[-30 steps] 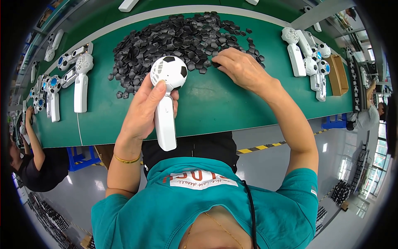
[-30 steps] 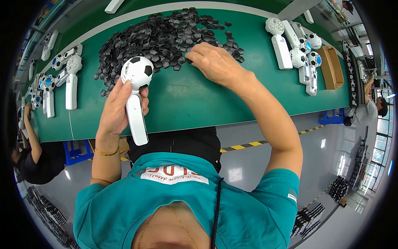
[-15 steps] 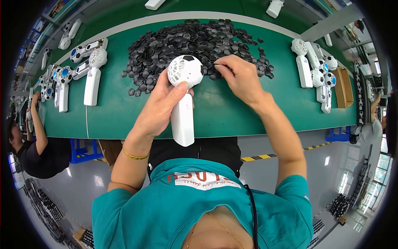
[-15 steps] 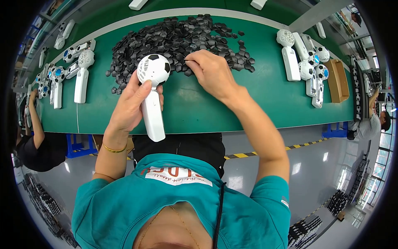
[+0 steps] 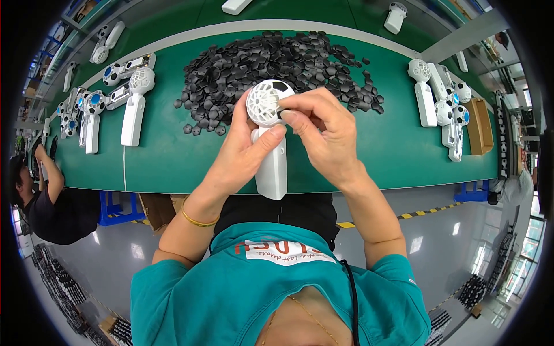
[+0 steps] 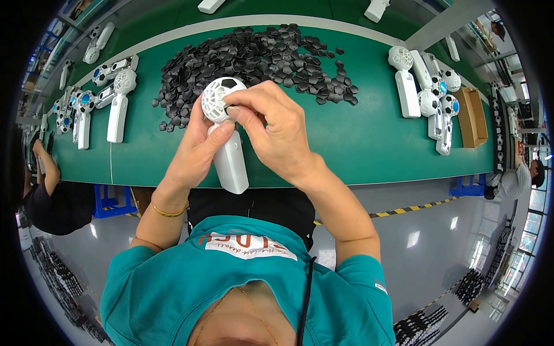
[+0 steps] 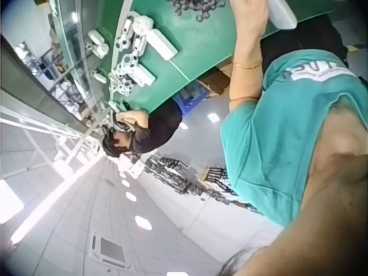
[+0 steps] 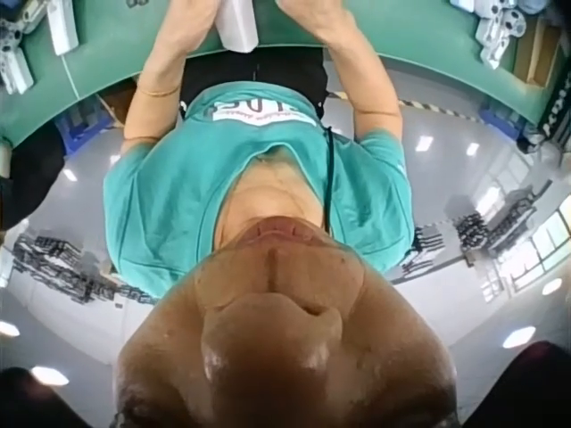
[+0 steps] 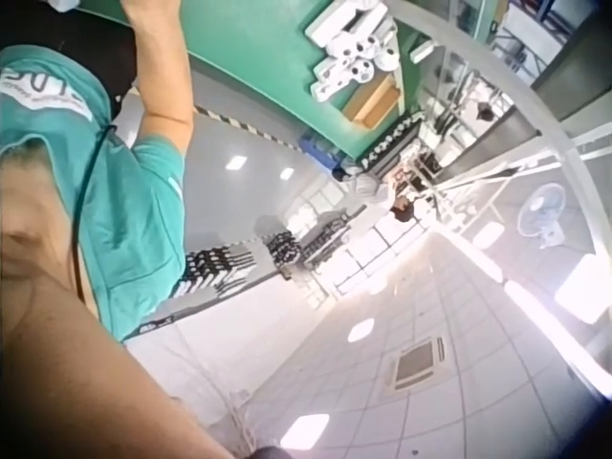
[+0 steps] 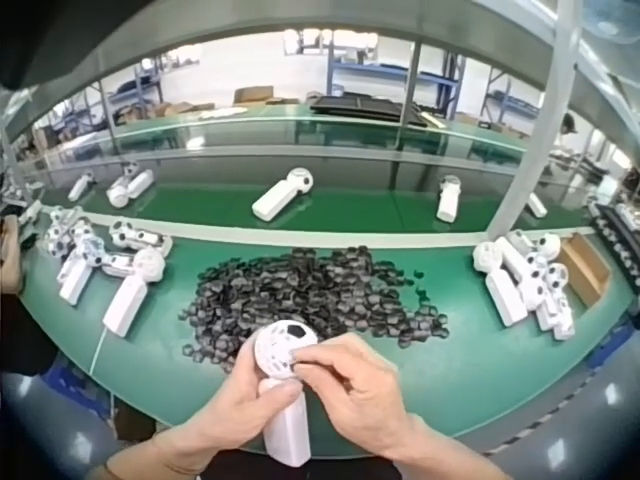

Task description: Assembling black plastic inserts into a white soccer-ball-themed handheld toy on an assembly line.

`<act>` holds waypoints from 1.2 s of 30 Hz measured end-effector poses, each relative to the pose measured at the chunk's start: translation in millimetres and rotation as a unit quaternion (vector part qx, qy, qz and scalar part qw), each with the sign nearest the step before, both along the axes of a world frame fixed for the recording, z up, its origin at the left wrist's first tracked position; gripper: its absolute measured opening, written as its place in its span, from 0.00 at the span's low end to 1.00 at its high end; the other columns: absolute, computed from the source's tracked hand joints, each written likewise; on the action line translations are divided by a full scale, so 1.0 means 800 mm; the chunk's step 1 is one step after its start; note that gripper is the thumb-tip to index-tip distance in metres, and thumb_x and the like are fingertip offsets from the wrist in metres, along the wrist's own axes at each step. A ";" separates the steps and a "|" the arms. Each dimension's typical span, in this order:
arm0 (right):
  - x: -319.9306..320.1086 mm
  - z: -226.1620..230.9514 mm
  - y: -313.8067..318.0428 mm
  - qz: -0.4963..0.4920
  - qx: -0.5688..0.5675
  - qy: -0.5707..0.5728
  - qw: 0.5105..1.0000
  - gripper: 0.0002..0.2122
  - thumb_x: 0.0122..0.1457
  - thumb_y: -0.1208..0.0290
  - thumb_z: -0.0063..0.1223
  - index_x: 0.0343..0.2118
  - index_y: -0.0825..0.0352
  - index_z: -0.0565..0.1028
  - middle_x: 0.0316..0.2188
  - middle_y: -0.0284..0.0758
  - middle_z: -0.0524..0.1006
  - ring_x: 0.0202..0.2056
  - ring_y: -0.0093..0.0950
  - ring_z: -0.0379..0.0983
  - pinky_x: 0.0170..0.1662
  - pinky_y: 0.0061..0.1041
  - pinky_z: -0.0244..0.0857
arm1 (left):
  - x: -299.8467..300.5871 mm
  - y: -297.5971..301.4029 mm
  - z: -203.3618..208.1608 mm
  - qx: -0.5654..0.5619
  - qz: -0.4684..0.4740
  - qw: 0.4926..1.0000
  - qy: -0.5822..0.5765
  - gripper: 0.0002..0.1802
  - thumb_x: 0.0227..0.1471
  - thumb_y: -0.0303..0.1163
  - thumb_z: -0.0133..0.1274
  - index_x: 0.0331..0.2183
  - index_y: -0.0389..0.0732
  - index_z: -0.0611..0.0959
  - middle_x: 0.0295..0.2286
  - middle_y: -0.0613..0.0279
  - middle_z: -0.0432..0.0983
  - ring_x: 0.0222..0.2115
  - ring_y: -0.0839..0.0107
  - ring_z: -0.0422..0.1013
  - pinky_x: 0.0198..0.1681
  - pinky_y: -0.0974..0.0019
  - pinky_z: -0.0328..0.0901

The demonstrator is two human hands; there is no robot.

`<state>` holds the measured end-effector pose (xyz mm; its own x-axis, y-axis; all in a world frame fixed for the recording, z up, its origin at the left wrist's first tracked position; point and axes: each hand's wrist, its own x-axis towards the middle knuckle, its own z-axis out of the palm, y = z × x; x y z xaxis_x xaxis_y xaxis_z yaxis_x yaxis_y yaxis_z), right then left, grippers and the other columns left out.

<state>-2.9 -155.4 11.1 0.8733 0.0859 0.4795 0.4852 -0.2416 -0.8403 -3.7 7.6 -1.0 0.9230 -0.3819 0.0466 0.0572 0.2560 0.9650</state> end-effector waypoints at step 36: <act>0.036 -0.018 -0.088 -0.141 0.084 0.188 0.968 0.09 0.62 0.74 0.47 0.42 0.73 0.73 0.31 0.37 0.77 0.28 0.20 0.72 0.28 0.16 0.66 | 0.494 0.036 0.011 0.486 0.246 0.803 -0.241 0.44 0.48 0.44 0.54 0.57 0.33 0.52 0.42 0.32 0.70 0.45 0.39 0.67 0.50 0.52 0.63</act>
